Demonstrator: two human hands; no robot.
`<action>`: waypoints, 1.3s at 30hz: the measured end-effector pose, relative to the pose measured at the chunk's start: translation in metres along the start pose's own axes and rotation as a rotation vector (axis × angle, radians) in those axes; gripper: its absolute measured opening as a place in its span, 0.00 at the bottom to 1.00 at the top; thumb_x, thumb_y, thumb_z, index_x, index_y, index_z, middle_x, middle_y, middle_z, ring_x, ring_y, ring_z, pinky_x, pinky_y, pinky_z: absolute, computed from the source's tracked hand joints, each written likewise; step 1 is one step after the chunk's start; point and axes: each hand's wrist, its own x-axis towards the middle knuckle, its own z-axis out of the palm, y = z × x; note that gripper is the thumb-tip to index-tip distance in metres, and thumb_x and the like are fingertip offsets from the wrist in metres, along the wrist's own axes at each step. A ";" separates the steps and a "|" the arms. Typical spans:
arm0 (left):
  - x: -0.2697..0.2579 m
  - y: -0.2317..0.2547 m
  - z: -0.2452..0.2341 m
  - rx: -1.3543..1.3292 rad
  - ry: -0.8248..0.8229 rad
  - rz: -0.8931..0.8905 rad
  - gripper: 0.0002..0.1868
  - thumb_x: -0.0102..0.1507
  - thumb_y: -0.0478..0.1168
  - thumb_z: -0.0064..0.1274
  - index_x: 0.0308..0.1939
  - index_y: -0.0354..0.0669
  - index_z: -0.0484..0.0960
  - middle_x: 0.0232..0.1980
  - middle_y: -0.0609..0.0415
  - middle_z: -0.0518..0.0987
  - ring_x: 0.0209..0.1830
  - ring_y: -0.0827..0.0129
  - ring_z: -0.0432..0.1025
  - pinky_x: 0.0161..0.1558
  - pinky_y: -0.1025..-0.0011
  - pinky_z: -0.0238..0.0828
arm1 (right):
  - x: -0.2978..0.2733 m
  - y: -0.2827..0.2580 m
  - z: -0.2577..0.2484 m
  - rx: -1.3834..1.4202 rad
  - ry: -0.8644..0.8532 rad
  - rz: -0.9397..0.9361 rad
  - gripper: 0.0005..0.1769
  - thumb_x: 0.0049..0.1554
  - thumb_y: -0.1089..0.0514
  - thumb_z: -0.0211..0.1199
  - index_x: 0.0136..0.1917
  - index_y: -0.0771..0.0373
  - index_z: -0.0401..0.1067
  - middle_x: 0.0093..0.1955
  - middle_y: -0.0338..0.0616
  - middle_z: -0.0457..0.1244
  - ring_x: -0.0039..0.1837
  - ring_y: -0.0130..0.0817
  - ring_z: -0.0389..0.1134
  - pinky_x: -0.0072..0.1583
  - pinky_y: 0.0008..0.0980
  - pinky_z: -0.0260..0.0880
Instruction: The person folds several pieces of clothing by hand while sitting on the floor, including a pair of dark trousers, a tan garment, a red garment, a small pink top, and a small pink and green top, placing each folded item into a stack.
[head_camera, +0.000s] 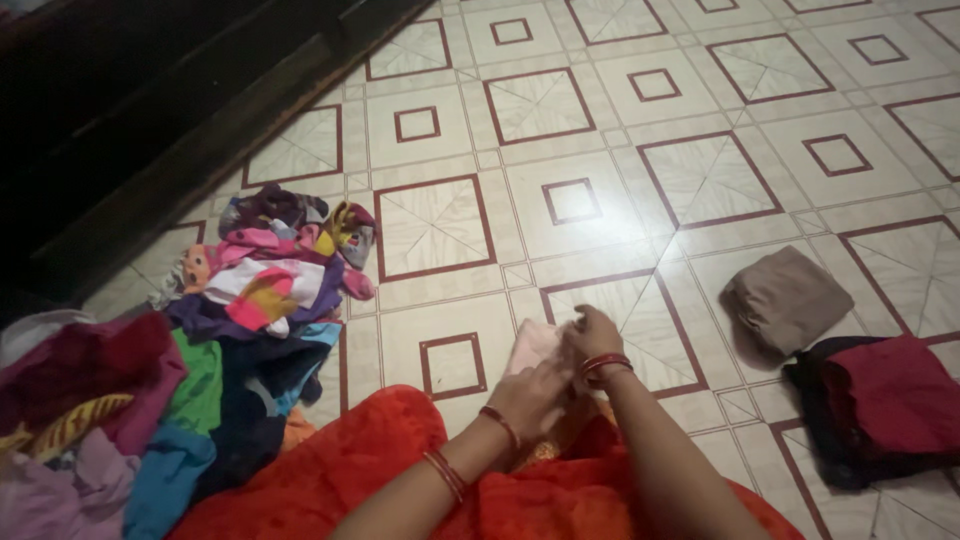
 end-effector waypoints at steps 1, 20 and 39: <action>0.001 -0.002 0.002 -0.006 -0.001 -0.002 0.33 0.58 0.46 0.55 0.68 0.44 0.69 0.72 0.42 0.65 0.53 0.55 0.72 0.53 0.56 0.75 | -0.002 -0.003 -0.003 -0.005 -0.004 0.003 0.29 0.56 0.52 0.67 0.70 0.59 0.69 0.64 0.51 0.68 0.65 0.43 0.70 0.66 0.38 0.70; -0.006 -0.050 0.021 -0.004 -0.097 -0.382 0.43 0.68 0.62 0.37 0.80 0.47 0.44 0.84 0.54 0.41 0.83 0.63 0.34 0.78 0.53 0.26 | -0.054 -0.043 -0.005 -0.916 -0.362 -0.475 0.44 0.64 0.35 0.47 0.84 0.43 0.32 0.88 0.37 0.31 0.86 0.41 0.30 0.80 0.57 0.36; -0.012 -0.092 0.020 0.135 0.113 -0.524 0.34 0.68 0.57 0.42 0.75 0.50 0.59 0.81 0.55 0.54 0.81 0.63 0.43 0.77 0.53 0.35 | -0.069 -0.077 -0.050 -0.007 -0.490 0.371 0.33 0.52 0.47 0.67 0.67 0.64 0.70 0.62 0.53 0.69 0.61 0.42 0.71 0.58 0.46 0.75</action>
